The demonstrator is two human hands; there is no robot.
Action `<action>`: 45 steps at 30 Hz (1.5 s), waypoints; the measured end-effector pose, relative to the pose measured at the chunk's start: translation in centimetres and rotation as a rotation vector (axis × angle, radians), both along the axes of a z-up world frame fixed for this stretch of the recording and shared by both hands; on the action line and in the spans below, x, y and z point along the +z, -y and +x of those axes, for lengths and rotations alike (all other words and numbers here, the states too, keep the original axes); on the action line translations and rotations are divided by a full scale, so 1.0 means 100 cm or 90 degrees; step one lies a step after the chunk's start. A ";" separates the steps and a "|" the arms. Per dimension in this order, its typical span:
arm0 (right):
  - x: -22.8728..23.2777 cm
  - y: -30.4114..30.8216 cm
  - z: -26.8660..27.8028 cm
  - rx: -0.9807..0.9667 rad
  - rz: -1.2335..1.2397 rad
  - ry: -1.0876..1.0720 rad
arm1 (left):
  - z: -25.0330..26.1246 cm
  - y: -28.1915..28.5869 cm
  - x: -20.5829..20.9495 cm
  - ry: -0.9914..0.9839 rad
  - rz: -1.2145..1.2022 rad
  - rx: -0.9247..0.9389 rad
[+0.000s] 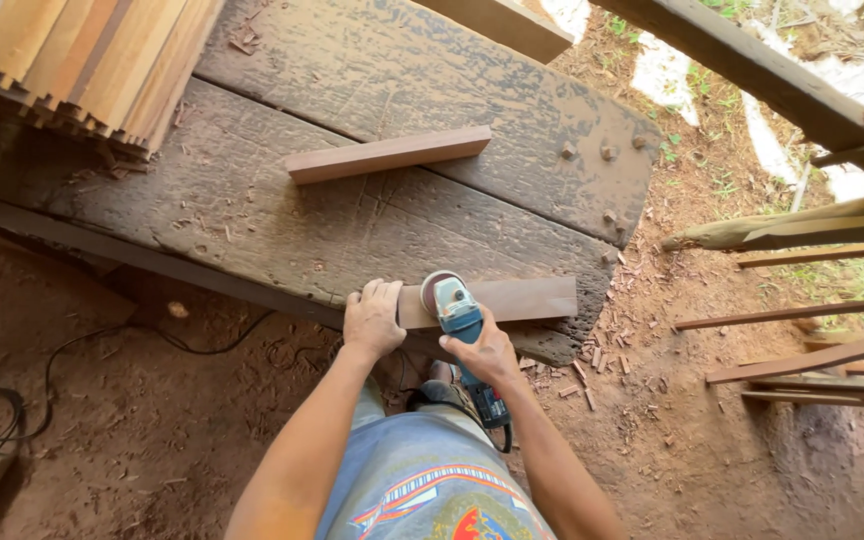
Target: Sanding wooden blocks using a handheld angle grinder with a sanding disc.
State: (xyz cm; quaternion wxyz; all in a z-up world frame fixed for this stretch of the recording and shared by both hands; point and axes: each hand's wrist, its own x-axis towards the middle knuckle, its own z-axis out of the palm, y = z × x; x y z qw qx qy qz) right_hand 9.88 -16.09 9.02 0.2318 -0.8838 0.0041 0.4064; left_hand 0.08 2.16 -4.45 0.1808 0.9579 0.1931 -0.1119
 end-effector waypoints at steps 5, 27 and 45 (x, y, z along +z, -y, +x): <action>-0.003 0.032 0.018 -0.063 0.002 0.006 | -0.001 0.000 0.011 -0.009 0.001 0.003; -0.034 0.185 0.076 -0.395 0.102 0.202 | 0.001 -0.008 0.008 -0.031 0.035 -0.040; -0.015 0.102 0.038 -0.154 -0.019 0.076 | 0.005 -0.013 0.008 -0.042 -0.006 -0.049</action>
